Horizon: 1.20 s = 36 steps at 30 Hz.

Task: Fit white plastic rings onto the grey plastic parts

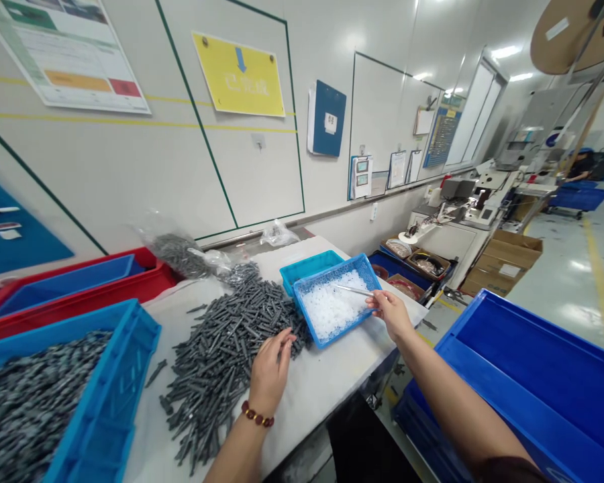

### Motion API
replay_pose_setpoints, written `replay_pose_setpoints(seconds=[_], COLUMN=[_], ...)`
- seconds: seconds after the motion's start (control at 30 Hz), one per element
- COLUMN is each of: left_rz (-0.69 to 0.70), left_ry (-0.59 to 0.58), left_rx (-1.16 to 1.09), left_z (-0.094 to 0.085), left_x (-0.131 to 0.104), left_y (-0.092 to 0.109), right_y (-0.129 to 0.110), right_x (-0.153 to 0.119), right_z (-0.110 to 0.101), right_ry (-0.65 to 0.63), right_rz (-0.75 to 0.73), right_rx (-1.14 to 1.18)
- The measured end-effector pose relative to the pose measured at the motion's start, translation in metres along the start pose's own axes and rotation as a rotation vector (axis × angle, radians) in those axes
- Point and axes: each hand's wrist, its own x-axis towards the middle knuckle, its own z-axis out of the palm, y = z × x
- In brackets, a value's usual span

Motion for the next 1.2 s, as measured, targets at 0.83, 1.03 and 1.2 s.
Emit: replay_pose_setpoints(seconds=[0.83, 1.03, 1.2], left_rz=[0.315, 0.331, 0.351], left_ry=[-0.184, -0.218, -0.175], left_rx=[0.292, 0.317, 0.286], left_z=[-0.007, -0.004, -0.003], left_x=[0.003, -0.002, -0.005], left_y=[0.019, 0.027, 0.030], right_y=[-0.016, -0.015, 0.009], right_x=[-0.053, -0.065, -0.080], right_z=[0.028, 0.041, 0.062], right_ry=[-0.448, -0.440, -0.504], right_rz=[-0.244, -0.570, -0.719], right_rx=[-0.404, -0.725, -0.898])
